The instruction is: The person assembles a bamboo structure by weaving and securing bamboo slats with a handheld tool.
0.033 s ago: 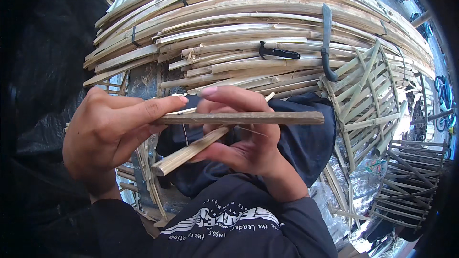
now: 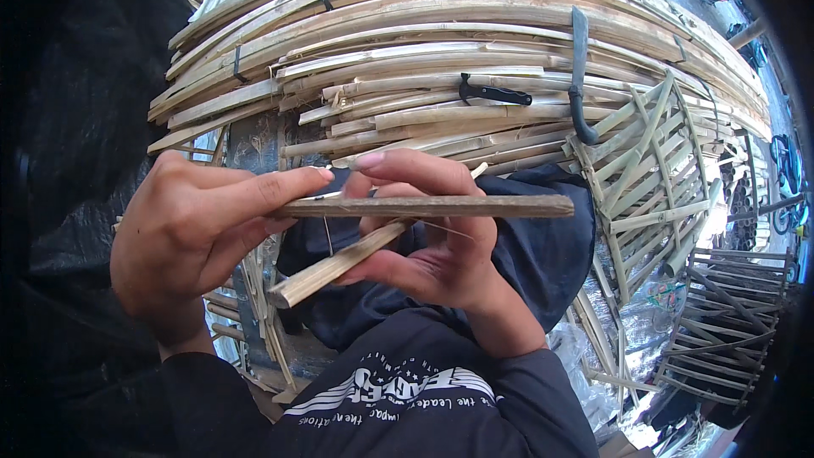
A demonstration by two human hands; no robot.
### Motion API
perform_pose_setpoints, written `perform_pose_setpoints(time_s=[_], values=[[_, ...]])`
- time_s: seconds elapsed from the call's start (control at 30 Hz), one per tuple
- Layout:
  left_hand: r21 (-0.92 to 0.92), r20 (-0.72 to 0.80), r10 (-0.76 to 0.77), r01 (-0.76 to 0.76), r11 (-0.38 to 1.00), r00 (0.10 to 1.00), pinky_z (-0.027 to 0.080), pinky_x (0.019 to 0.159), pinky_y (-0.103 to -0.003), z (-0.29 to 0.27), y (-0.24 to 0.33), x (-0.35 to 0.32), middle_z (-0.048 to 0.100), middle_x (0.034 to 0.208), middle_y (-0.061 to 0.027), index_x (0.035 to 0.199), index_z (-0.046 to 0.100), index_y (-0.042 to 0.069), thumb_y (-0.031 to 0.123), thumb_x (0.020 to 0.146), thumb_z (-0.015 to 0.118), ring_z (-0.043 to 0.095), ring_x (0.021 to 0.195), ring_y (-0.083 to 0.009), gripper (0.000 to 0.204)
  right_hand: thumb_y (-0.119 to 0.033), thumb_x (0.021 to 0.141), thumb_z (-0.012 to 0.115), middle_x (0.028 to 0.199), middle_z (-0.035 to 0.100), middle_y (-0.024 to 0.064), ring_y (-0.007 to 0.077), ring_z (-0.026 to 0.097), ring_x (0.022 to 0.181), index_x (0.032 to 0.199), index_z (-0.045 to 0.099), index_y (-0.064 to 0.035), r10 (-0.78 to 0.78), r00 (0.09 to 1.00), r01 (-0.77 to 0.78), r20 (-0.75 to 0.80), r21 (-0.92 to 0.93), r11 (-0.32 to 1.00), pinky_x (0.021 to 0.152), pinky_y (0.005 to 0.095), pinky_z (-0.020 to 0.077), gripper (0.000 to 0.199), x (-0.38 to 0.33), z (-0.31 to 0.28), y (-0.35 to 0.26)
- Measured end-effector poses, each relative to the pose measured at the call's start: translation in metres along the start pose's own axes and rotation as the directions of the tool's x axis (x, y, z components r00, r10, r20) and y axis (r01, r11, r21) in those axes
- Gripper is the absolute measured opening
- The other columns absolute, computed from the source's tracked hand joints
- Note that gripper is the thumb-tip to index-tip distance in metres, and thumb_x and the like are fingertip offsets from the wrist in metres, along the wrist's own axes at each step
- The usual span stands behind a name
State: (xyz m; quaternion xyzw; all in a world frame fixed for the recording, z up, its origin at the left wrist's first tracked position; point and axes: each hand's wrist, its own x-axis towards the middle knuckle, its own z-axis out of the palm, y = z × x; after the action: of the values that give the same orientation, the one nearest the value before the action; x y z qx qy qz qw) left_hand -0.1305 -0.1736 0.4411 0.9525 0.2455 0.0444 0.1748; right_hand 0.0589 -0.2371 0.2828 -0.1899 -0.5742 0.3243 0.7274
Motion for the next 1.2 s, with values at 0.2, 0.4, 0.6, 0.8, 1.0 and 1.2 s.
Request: perform_pose_setpoints(time_s=[0.2,0.4,0.6,0.8,1.0,1.2], values=[[-0.038,0.020,0.064,-0.063,0.997,0.998,0.058,0.064,-0.034,-0.005,-0.014,0.008,0.073,0.087,-0.0210,0.116,0.070,0.000,-0.003,0.080,0.068,0.075,0.076,-0.0302,0.037,-0.003,0.076,0.085,0.124,0.057,0.0256,0.0138,0.067,0.080,0.128,0.043,0.0021,-0.025,1.000,0.023,0.020,0.090,0.996,0.064,0.0228,0.0542,0.067,0.010,0.002,0.005],[-0.042,0.059,0.094,-0.092,0.995,0.994,0.058,0.064,-0.034,-0.009,-0.020,0.016,0.072,0.084,-0.0210,0.114,0.070,-0.003,-0.001,0.082,0.067,0.075,0.076,-0.0305,0.033,0.002,0.079,0.081,0.130,0.053,0.0338,0.0164,0.066,0.086,0.129,0.041,0.0014,-0.005,0.999,0.000,0.046,0.106,0.994,0.065,0.0244,0.0551,0.064,0.021,0.001,0.002],[-0.058,0.005,0.157,-0.156,0.986,0.988,0.057,0.064,-0.034,-0.006,-0.025,0.019,0.072,0.080,-0.0200,0.110,0.070,-0.005,0.000,0.083,0.068,0.075,0.075,-0.0294,0.028,-0.010,0.082,0.082,0.121,0.060,0.0363,0.0244,0.069,0.088,0.126,0.036,0.0001,0.089,0.994,-0.085,-0.061,0.064,0.994,0.069,0.0287,0.0573,0.065,0.012,0.004,0.006],[-0.023,-0.054,0.198,-0.199,0.980,0.979,0.055,0.062,-0.035,-0.005,-0.026,0.023,0.071,0.079,-0.0195,0.108,0.070,-0.004,0.001,0.083,0.069,0.074,0.071,-0.0295,0.026,-0.011,0.081,0.083,0.118,0.063,0.0342,0.0235,0.069,0.088,0.127,0.037,-0.0009,0.070,0.996,-0.068,-0.050,0.038,0.997,0.071,0.0285,0.0569,0.066,0.017,0.001,0.005],[0.000,-0.061,0.186,-0.186,0.983,0.981,0.053,0.061,-0.035,-0.003,-0.024,0.027,0.071,0.079,-0.0194,0.112,0.070,-0.002,0.003,0.084,0.069,0.072,0.069,-0.0290,0.028,-0.009,0.081,0.082,0.117,0.064,0.0310,0.0257,0.068,0.098,0.130,0.036,0.0002,0.080,0.991,-0.080,-0.110,0.002,0.997,0.075,0.0302,0.0569,0.068,0.018,0.001,0.003],[0.041,-0.068,0.190,-0.188,0.981,0.979,0.054,0.061,-0.033,-0.001,-0.025,0.029,0.072,0.080,-0.0174,0.113,0.071,-0.001,0.003,0.086,0.067,0.073,0.069,-0.0270,0.028,-0.003,0.079,0.082,0.117,0.065,0.0277,0.0278,0.067,0.103,0.132,0.035,0.0028,0.037,0.994,-0.037,-0.107,0.009,0.999,0.077,0.0317,0.0566,0.071,0.019,0.000,0.004]])
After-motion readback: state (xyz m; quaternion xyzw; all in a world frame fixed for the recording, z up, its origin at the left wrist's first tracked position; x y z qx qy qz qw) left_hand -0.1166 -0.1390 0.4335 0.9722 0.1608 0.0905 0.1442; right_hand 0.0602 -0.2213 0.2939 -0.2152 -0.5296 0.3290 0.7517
